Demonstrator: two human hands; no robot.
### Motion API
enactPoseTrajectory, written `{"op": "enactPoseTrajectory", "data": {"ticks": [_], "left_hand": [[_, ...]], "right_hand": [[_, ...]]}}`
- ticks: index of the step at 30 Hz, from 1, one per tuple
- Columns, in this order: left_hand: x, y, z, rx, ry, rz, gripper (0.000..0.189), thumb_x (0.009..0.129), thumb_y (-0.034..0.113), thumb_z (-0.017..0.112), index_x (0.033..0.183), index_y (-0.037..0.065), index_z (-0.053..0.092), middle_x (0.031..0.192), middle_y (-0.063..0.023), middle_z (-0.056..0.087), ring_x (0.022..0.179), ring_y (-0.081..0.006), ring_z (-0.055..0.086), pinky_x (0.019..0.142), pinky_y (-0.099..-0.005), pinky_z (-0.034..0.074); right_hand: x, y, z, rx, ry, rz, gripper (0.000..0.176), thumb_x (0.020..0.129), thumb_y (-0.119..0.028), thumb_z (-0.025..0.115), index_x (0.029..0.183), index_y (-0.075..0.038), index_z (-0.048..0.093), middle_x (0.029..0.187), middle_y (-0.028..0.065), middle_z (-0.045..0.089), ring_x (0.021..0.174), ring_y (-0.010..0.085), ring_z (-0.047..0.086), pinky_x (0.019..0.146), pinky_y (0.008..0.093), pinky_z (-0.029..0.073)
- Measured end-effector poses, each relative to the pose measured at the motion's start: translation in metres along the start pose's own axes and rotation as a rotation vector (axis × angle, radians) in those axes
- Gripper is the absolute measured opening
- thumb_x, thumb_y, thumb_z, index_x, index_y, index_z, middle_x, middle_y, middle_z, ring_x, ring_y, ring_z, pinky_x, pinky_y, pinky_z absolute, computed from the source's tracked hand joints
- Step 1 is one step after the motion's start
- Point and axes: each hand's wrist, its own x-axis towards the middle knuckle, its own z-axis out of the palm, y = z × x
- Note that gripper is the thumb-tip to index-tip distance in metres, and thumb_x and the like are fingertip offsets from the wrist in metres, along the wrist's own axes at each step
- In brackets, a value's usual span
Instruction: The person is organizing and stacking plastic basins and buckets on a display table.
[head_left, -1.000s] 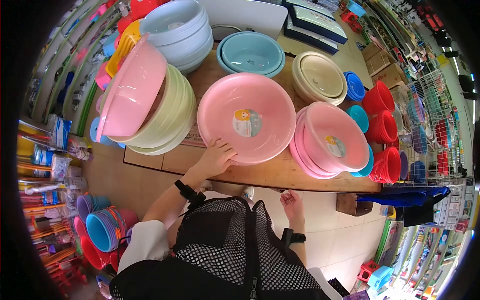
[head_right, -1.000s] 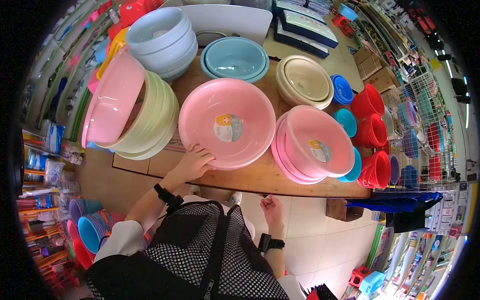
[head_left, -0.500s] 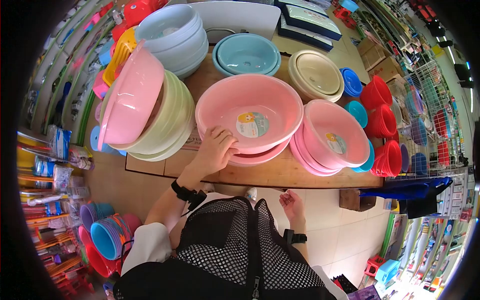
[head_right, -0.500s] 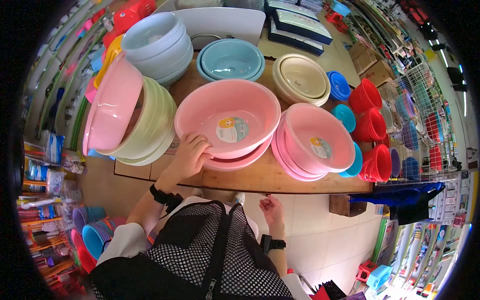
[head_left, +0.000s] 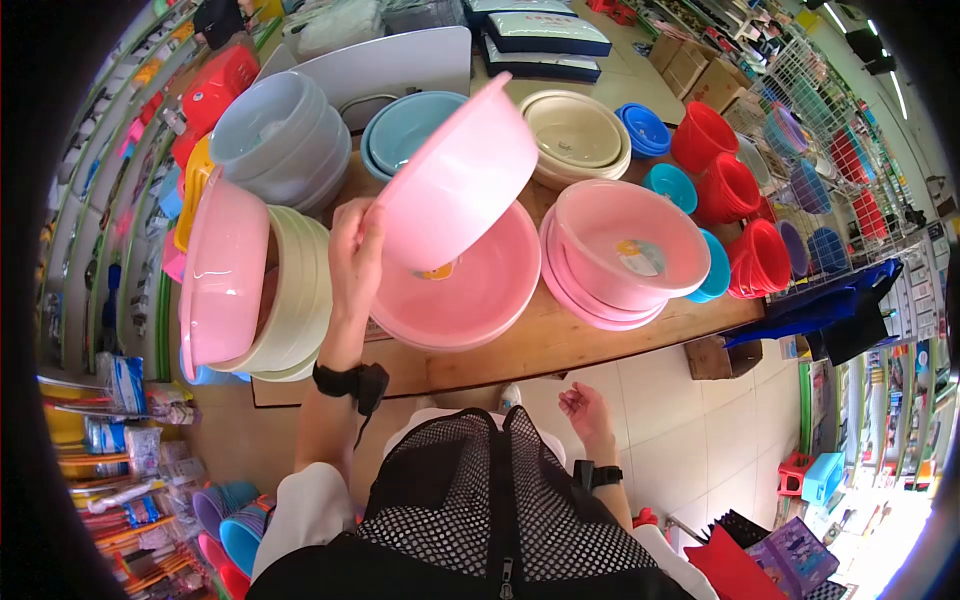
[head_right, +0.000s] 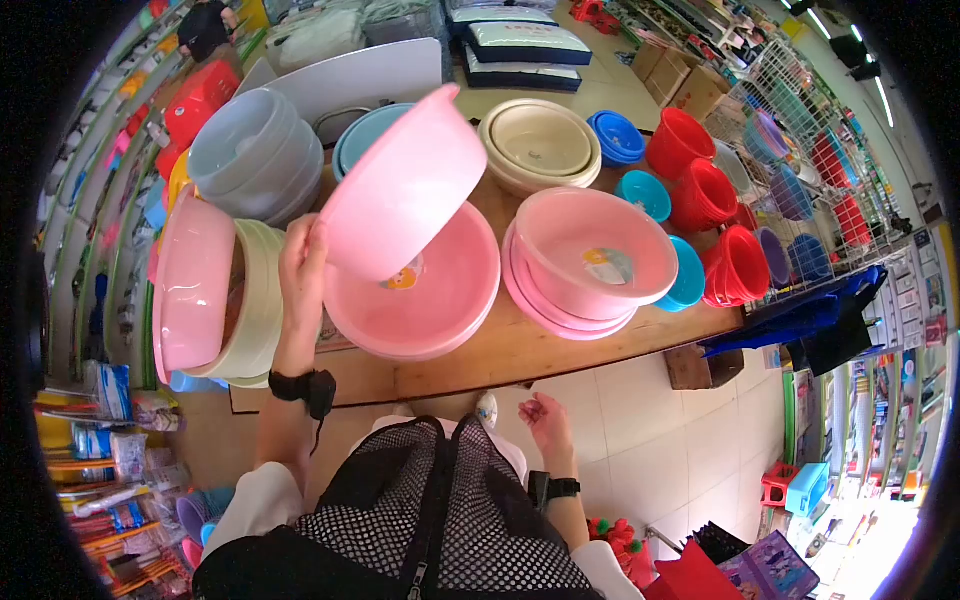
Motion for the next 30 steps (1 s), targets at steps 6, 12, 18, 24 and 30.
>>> {"op": "enactPoseTrajectory", "data": {"ticks": [6,12,18,24,30], "left_hand": [[0.045,0.009,0.112,-0.199,-0.009,0.133,0.031,0.101,0.029,0.064,0.108,-0.001,0.068,0.107,-0.0146,0.066,0.100,-0.0265,0.061,0.086,-0.0365,0.049],[0.042,0.034,0.237,-0.060,-0.146,0.364,0.029,0.098,0.029,0.066,0.100,0.001,0.069,0.098,-0.0150,0.068,0.100,-0.0305,0.059,0.090,-0.0417,0.045],[-0.010,0.040,0.306,-0.021,-0.341,0.545,0.026,0.092,0.029,0.071,0.097,0.004,0.069,0.102,-0.0100,0.067,0.112,-0.0308,0.055,0.101,-0.0482,0.037],[-0.047,0.022,0.295,0.089,-0.566,0.753,0.033,0.088,0.026,0.075,0.115,0.008,0.067,0.122,-0.0073,0.061,0.122,-0.0310,0.051,0.108,-0.0495,0.035],[-0.074,0.010,0.224,0.058,-0.605,0.571,0.047,0.087,0.021,0.076,0.130,0.009,0.061,0.133,-0.0076,0.057,0.126,-0.0331,0.050,0.108,-0.0487,0.037]], "right_hand": [[-0.004,0.005,-0.030,0.087,0.011,0.005,0.015,0.099,-0.015,0.059,0.103,-0.001,0.062,0.085,0.0118,0.066,0.090,0.0305,0.067,0.084,0.0418,0.056],[-0.008,0.002,-0.047,0.125,0.040,-0.021,0.015,0.100,-0.015,0.058,0.104,-0.002,0.061,0.086,0.0120,0.066,0.090,0.0301,0.067,0.083,0.0410,0.056],[-0.018,0.007,-0.064,0.184,0.059,-0.058,0.016,0.100,-0.015,0.058,0.107,-0.001,0.061,0.088,0.0125,0.067,0.090,0.0305,0.067,0.082,0.0413,0.057],[-0.024,0.018,-0.072,0.204,0.056,-0.062,0.017,0.099,-0.016,0.058,0.107,-0.002,0.061,0.089,0.0123,0.068,0.089,0.0306,0.068,0.082,0.0408,0.056],[-0.017,0.016,-0.060,0.171,0.053,-0.044,0.014,0.099,-0.015,0.059,0.104,-0.002,0.062,0.084,0.0115,0.066,0.088,0.0304,0.067,0.082,0.0405,0.055]]}}
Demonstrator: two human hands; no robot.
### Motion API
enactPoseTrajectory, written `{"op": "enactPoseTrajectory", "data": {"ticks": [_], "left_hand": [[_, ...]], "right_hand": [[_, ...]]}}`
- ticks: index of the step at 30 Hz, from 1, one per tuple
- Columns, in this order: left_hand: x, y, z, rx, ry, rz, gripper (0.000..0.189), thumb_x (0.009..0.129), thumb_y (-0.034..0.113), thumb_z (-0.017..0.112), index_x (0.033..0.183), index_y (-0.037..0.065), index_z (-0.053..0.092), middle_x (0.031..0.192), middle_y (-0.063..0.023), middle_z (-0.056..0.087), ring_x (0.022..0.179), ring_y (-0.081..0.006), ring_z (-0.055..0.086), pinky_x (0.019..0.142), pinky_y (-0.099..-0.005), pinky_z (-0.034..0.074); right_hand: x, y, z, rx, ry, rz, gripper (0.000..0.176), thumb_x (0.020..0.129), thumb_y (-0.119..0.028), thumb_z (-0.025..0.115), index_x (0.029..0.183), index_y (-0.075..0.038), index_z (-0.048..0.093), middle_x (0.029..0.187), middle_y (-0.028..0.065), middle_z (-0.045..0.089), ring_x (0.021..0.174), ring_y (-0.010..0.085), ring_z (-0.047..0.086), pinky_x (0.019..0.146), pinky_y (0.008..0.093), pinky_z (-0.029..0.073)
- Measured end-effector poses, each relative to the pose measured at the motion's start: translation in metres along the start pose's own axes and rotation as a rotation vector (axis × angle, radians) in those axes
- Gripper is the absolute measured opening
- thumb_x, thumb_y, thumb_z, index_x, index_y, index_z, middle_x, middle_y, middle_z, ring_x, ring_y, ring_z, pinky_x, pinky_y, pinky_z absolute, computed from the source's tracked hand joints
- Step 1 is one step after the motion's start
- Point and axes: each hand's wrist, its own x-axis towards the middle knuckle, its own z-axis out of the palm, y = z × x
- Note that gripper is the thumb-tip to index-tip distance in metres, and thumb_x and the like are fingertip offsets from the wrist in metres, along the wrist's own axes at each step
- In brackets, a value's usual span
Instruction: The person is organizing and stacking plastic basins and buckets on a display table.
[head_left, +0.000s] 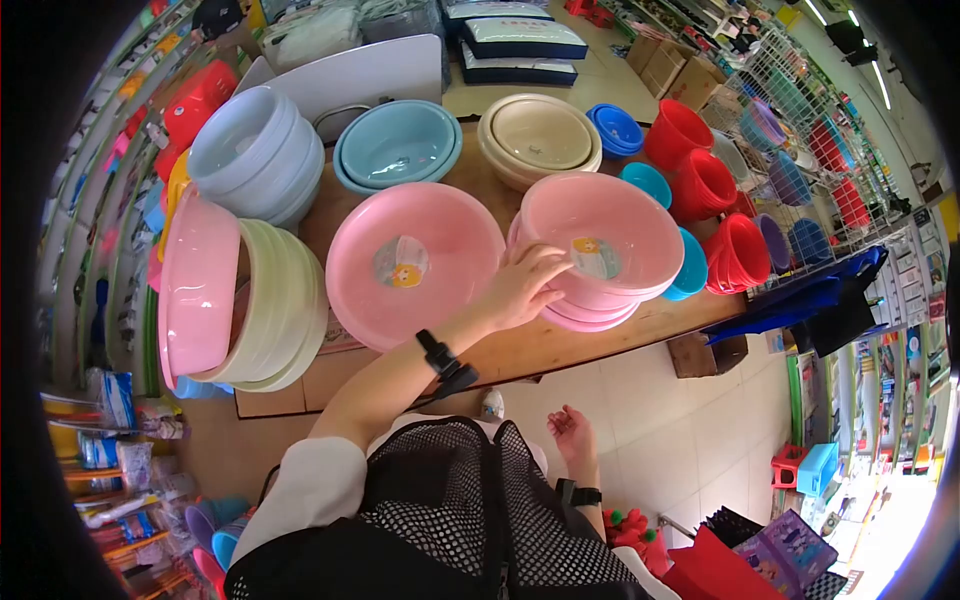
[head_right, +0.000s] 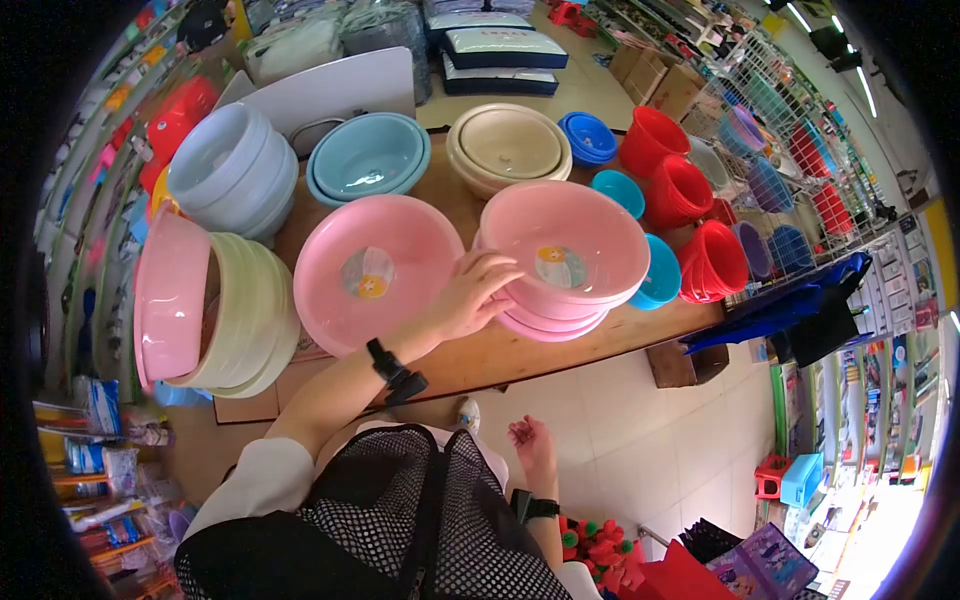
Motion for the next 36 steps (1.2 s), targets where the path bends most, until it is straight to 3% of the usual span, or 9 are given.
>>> {"op": "enactPoseTrajectory", "data": {"ticks": [4,9,13,22,27,30,33,36], "left_hand": [[-0.075,-0.013,-0.042,-0.032,-0.044,-0.186,0.043,0.087,0.016,0.074,0.127,0.009,0.062,0.130,-0.0094,0.058,0.120,-0.0346,0.053,0.103,-0.0476,0.042],[-0.187,-0.038,-0.093,0.093,-0.346,-0.374,0.037,0.087,0.017,0.073,0.121,0.004,0.064,0.121,-0.0128,0.062,0.114,-0.0362,0.056,0.099,-0.0465,0.045],[-0.222,-0.023,-0.108,0.185,-0.249,-0.400,0.033,0.087,0.017,0.071,0.116,0.003,0.063,0.112,-0.0130,0.063,0.112,-0.0363,0.056,0.097,-0.0476,0.045],[-0.207,-0.012,-0.117,0.335,-0.174,-0.341,0.029,0.082,0.003,0.063,0.110,-0.001,0.060,0.107,-0.0166,0.061,0.106,-0.0377,0.056,0.098,-0.0483,0.044],[-0.156,0.007,-0.160,0.341,-0.070,-0.297,0.027,0.082,-0.001,0.061,0.108,0.000,0.058,0.107,-0.0176,0.060,0.103,-0.0373,0.056,0.095,-0.0482,0.044],[-0.127,0.005,-0.185,0.397,0.039,-0.318,0.021,0.088,0.004,0.062,0.109,0.000,0.061,0.102,-0.0162,0.061,0.102,-0.0371,0.058,0.096,-0.0451,0.043],[-0.105,-0.029,-0.199,0.347,0.333,-0.397,0.020,0.099,0.013,0.060,0.111,-0.002,0.062,0.102,-0.0168,0.065,0.097,-0.0339,0.061,0.090,-0.0412,0.046],[-0.064,-0.045,-0.223,-0.029,0.423,-0.699,0.025,0.105,0.020,0.056,0.112,-0.003,0.063,0.099,-0.0150,0.066,0.091,-0.0263,0.062,0.083,-0.0373,0.047]], "right_hand": [[0.002,-0.001,0.014,-0.053,0.034,0.019,0.015,0.099,-0.016,0.059,0.105,-0.002,0.062,0.083,0.0107,0.066,0.088,0.0299,0.066,0.084,0.0405,0.054],[0.010,0.001,0.020,-0.078,-0.016,0.052,0.015,0.098,-0.016,0.060,0.102,-0.003,0.063,0.084,0.0105,0.066,0.089,0.0288,0.066,0.085,0.0406,0.054],[0.015,0.003,0.032,-0.120,-0.002,0.097,0.013,0.098,-0.016,0.061,0.101,-0.003,0.064,0.085,0.0104,0.067,0.090,0.0283,0.066,0.086,0.0407,0.054],[0.026,0.002,0.045,-0.181,-0.045,0.105,0.015,0.098,-0.016,0.062,0.104,-0.003,0.065,0.087,0.0110,0.068,0.090,0.0301,0.067,0.085,0.0431,0.055],[0.025,0.003,0.042,-0.172,-0.012,0.099,0.015,0.098,-0.016,0.062,0.104,-0.003,0.065,0.088,0.0118,0.068,0.091,0.0306,0.067,0.086,0.0429,0.055],[0.021,0.003,0.041,-0.156,-0.020,0.097,0.015,0.099,-0.015,0.061,0.104,-0.002,0.064,0.088,0.0115,0.067,0.092,0.0302,0.066,0.087,0.0423,0.054],[0.019,0.001,0.040,-0.133,-0.029,0.080,0.015,0.099,-0.015,0.060,0.103,-0.002,0.064,0.087,0.0113,0.067,0.093,0.0298,0.066,0.087,0.0417,0.054],[0.016,0.000,0.036,-0.099,-0.029,0.059,0.015,0.099,-0.016,0.061,0.103,-0.002,0.064,0.087,0.0115,0.067,0.092,0.0297,0.066,0.087,0.0415,0.055]]}}
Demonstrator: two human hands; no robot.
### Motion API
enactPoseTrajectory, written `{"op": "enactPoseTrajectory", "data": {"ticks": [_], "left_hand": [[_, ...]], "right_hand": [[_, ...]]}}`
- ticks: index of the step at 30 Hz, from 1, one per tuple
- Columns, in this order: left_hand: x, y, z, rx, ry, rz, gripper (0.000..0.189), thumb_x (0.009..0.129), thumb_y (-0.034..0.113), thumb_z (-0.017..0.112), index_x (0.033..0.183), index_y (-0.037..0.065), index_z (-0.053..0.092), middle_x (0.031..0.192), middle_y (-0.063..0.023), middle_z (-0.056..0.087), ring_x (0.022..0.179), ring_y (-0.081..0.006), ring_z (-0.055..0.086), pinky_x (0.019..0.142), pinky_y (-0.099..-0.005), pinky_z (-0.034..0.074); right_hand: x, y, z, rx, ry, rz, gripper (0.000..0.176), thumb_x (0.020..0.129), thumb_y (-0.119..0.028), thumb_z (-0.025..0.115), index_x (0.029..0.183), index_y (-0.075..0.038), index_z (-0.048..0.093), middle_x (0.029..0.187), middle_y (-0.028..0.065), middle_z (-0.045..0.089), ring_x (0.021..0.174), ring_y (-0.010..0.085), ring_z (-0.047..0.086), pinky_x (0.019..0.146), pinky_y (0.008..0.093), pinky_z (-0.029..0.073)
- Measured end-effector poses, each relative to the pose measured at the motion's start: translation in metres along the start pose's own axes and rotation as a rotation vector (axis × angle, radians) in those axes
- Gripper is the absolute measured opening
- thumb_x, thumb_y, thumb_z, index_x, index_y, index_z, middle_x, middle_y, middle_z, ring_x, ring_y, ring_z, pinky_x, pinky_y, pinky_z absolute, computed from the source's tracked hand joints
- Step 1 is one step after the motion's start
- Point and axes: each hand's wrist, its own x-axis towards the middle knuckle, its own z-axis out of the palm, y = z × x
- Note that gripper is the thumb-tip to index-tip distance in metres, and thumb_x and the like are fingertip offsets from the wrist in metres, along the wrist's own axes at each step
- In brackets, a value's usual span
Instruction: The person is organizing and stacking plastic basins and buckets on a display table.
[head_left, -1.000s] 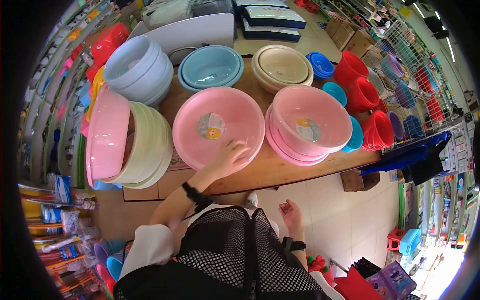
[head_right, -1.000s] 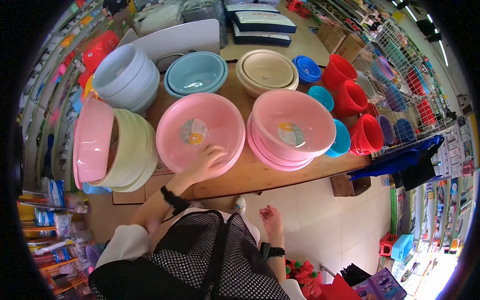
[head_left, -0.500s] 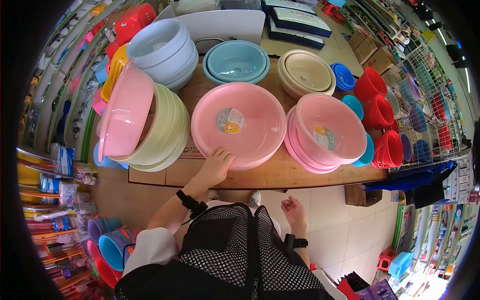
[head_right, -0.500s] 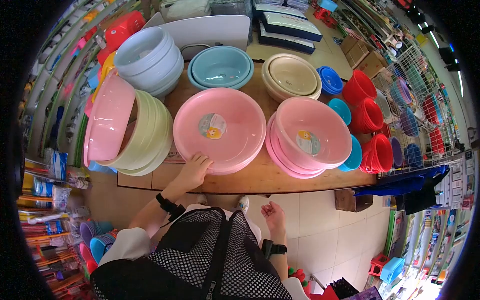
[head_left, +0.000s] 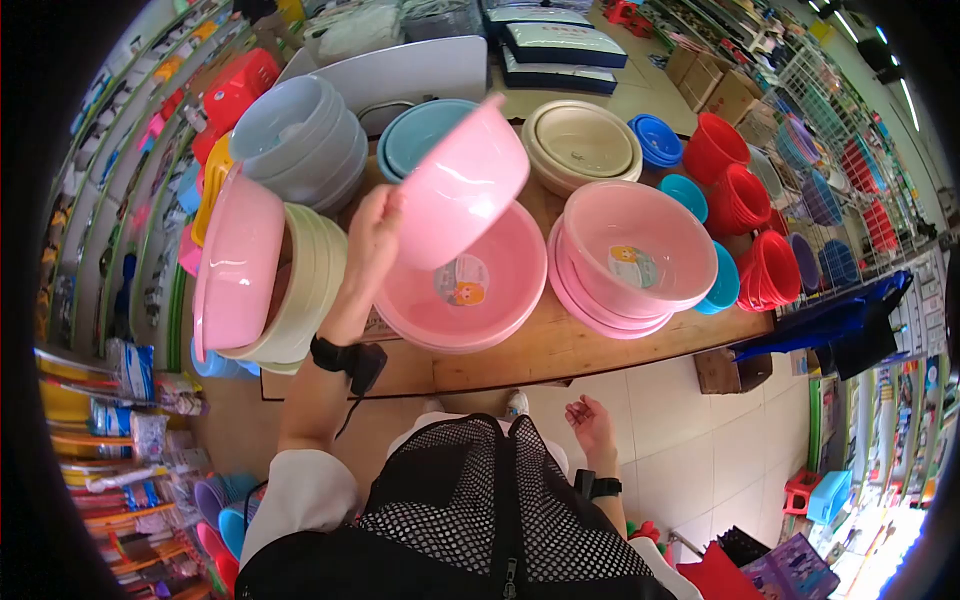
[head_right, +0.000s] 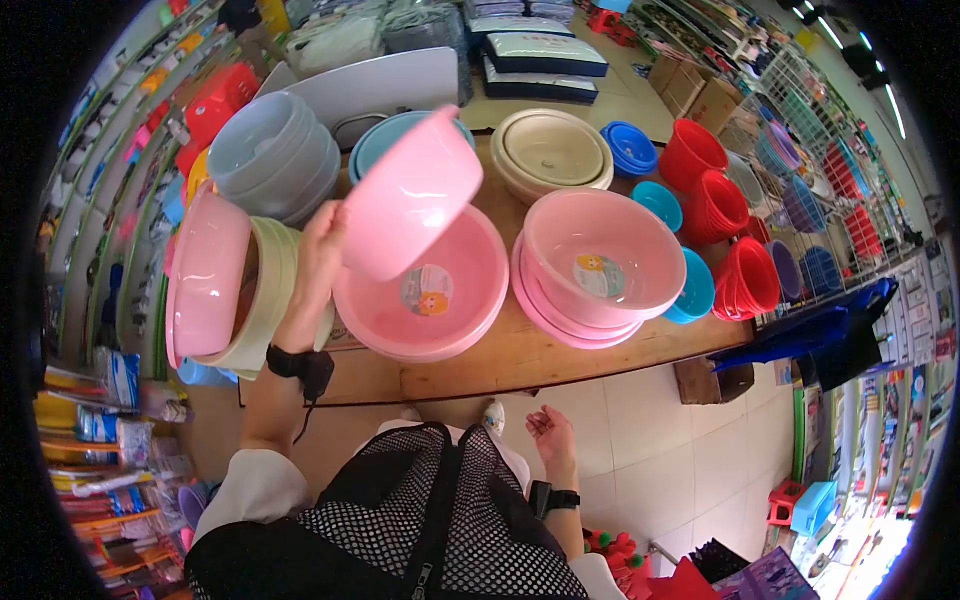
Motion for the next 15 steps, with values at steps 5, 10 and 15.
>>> {"op": "enactPoseTrajectory", "data": {"ticks": [5,10,15], "left_hand": [[0.030,0.046,0.048,-0.219,0.035,0.036,0.027,0.107,0.023,0.053,0.111,-0.002,0.063,0.090,-0.0062,0.062,0.083,-0.0145,0.055,0.077,-0.0321,0.046],[0.042,0.052,0.144,-0.087,0.020,0.406,0.025,0.106,0.023,0.054,0.106,-0.001,0.063,0.086,-0.0063,0.061,0.080,-0.0181,0.055,0.075,-0.0326,0.045],[0.011,0.093,0.210,-0.079,-0.090,0.655,0.021,0.095,0.022,0.066,0.096,0.002,0.061,0.092,-0.0150,0.063,0.089,-0.0343,0.058,0.085,-0.0447,0.044]], "right_hand": [[0.004,0.004,-0.022,0.044,-0.027,-0.025,0.016,0.099,-0.016,0.059,0.105,-0.002,0.062,0.087,0.0125,0.068,0.089,0.0303,0.067,0.085,0.0429,0.055],[-0.002,0.006,-0.033,0.076,-0.008,-0.041,0.016,0.099,-0.017,0.059,0.105,-0.002,0.062,0.085,0.0120,0.068,0.087,0.0297,0.067,0.083,0.0425,0.056],[-0.007,0.004,-0.040,0.103,0.004,-0.049,0.016,0.099,-0.016,0.059,0.105,-0.002,0.062,0.086,0.0115,0.068,0.088,0.0296,0.067,0.084,0.0413,0.056]]}}
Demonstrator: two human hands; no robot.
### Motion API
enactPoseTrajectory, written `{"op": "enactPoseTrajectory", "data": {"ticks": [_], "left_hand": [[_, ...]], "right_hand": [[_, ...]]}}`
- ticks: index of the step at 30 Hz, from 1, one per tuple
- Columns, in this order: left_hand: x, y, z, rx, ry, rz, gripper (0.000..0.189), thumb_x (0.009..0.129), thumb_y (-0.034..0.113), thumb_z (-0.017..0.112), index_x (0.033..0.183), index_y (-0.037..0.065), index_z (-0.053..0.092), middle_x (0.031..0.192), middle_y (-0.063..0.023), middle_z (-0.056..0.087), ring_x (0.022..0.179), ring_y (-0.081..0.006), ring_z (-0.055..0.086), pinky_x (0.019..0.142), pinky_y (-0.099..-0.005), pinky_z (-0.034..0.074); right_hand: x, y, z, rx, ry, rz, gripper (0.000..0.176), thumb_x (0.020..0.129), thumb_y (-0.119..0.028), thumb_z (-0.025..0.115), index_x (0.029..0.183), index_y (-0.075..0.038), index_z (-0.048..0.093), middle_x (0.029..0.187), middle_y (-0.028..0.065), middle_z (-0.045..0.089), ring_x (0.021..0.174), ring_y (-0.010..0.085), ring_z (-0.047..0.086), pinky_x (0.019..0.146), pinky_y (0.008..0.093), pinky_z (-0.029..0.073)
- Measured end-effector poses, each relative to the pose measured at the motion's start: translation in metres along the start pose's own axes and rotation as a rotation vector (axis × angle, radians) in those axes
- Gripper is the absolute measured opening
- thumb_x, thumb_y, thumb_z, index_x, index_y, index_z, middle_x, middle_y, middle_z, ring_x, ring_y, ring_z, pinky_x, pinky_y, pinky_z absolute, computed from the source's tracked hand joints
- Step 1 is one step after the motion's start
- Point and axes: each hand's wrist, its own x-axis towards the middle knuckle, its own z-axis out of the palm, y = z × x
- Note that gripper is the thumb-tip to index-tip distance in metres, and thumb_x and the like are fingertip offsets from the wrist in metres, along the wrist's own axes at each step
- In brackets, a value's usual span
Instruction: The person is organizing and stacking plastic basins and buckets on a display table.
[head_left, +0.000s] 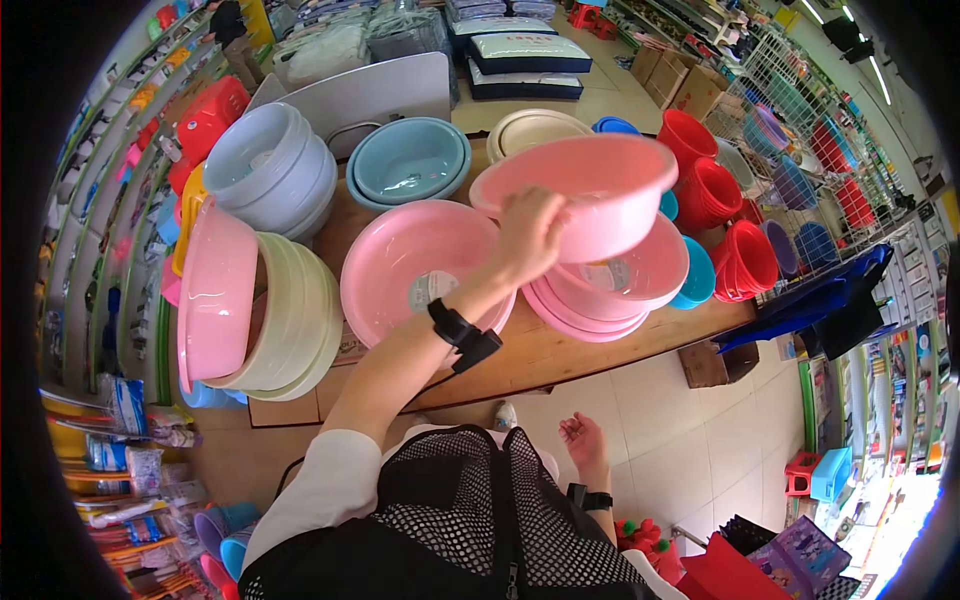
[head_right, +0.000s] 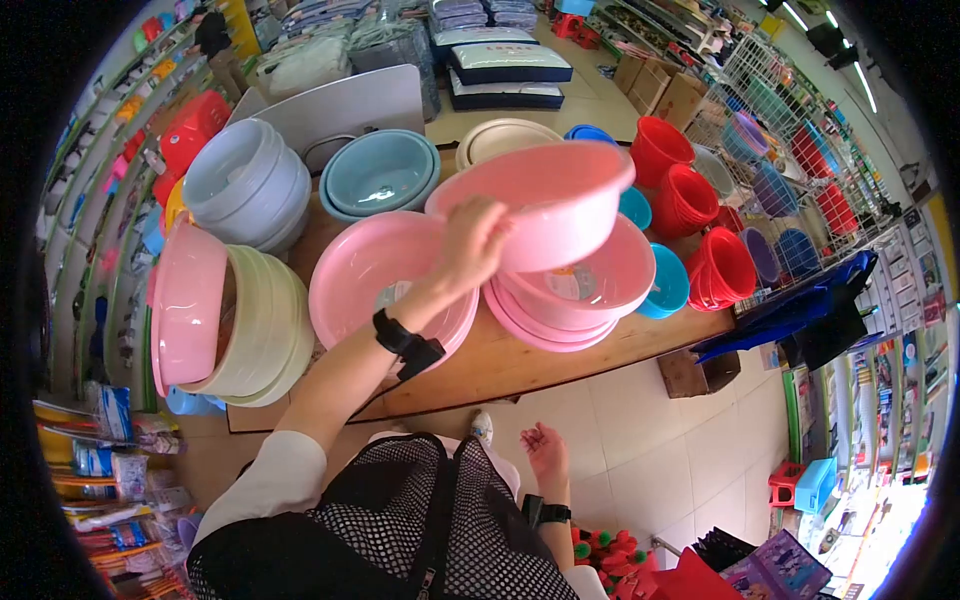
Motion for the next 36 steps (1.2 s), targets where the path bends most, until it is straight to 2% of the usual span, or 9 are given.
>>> {"op": "enactPoseTrajectory", "data": {"ticks": [1,4,5,11,17,20,25,29,36], "left_hand": [[-0.006,0.005,0.012,-0.018,-0.053,0.030,0.018,0.092,0.018,0.068,0.101,0.004,0.062,0.098,-0.0128,0.063,0.100,-0.0333,0.058,0.096,-0.0488,0.041],[-0.025,0.020,0.035,-0.031,-0.218,0.143,0.021,0.089,0.013,0.070,0.107,0.006,0.062,0.106,-0.0099,0.062,0.111,-0.0323,0.056,0.100,-0.0480,0.039],[-0.028,0.023,0.037,-0.063,-0.296,0.105,0.028,0.087,0.008,0.071,0.114,0.007,0.062,0.114,-0.0076,0.061,0.124,-0.0312,0.053,0.108,-0.0504,0.038],[-0.024,0.015,0.033,-0.180,-0.272,0.128,0.045,0.087,0.005,0.071,0.131,0.006,0.058,0.130,-0.0104,0.059,0.138,-0.0314,0.046,0.121,-0.0509,0.030],[-0.045,0.002,0.023,-0.279,-0.599,-0.123,0.043,0.096,0.007,0.063,0.138,0.004,0.053,0.135,-0.0166,0.058,0.131,-0.0359,0.052,0.109,-0.0421,0.044],[-0.064,0.000,0.021,-0.282,-0.685,-0.205,0.041,0.098,0.008,0.061,0.138,0.004,0.054,0.135,-0.0188,0.058,0.124,-0.0366,0.057,0.104,-0.0432,0.047],[-0.111,-0.010,0.008,-0.252,-0.515,-0.196,0.039,0.097,0.008,0.062,0.135,0.004,0.055,0.129,-0.0178,0.060,0.117,-0.0372,0.060,0.100,-0.0433,0.049],[-0.145,-0.006,-0.048,-0.196,-0.483,-0.304,0.034,0.094,0.012,0.066,0.126,0.004,0.059,0.125,-0.0169,0.061,0.113,-0.0385,0.061,0.094,-0.0468,0.051],[-0.254,-0.035,-0.144,0.198,-0.678,-0.423,0.033,0.085,0.015,0.074,0.114,0.002,0.064,0.114,-0.0163,0.063,0.113,-0.0382,0.057,0.097,-0.0469,0.047]], "right_hand": [[-0.001,-0.001,-0.003,0.005,0.003,-0.010,0.016,0.099,-0.017,0.059,0.106,-0.002,0.063,0.086,0.0118,0.068,0.088,0.0295,0.068,0.083,0.0414,0.056],[-0.007,-0.001,-0.006,-0.004,0.017,-0.016,0.016,0.099,-0.016,0.059,0.105,-0.003,0.063,0.087,0.0117,0.069,0.089,0.0294,0.068,0.083,0.0411,0.056],[-0.007,0.000,-0.006,-0.009,0.023,-0.014,0.016,0.099,-0.016,0.058,0.105,-0.003,0.064,0.087,0.0117,0.069,0.089,0.0292,0.068,0.083,0.0412,0.056],[-0.009,0.002,-0.005,-0.031,0.029,-0.001,0.015,0.099,-0.016,0.057,0.104,-0.003,0.064,0.088,0.0120,0.069,0.089,0.0288,0.068,0.082,0.0414,0.057],[0.004,0.005,0.001,-0.068,0.018,0.027,0.018,0.099,-0.016,0.057,0.107,-0.001,0.064,0.087,0.0134,0.069,0.089,0.0303,0.068,0.082,0.0425,0.057],[0.007,0.006,0.005,-0.082,0.014,0.027,0.019,0.099,-0.016,0.057,0.109,-0.001,0.063,0.087,0.0138,0.069,0.089,0.0308,0.068,0.082,0.0427,0.057],[0.002,0.007,0.001,-0.062,0.008,0.006,0.019,0.099,-0.017,0.058,0.108,-0.001,0.062,0.087,0.0131,0.069,0.089,0.0304,0.068,0.081,0.0424,0.057],[-0.001,0.006,0.002,-0.082,0.052,0.027,0.017,0.098,-0.016,0.059,0.105,-0.002,0.063,0.086,0.0121,0.068,0.088,0.0300,0.067,0.084,0.0421,0.055],[0.008,0.013,0.010,-0.073,0.023,0.071,0.016,0.098,-0.017,0.059,0.104,-0.002,0.063,0.086,0.0106,0.066,0.090,0.0299,0.066,0.087,0.0429,0.054]]}}
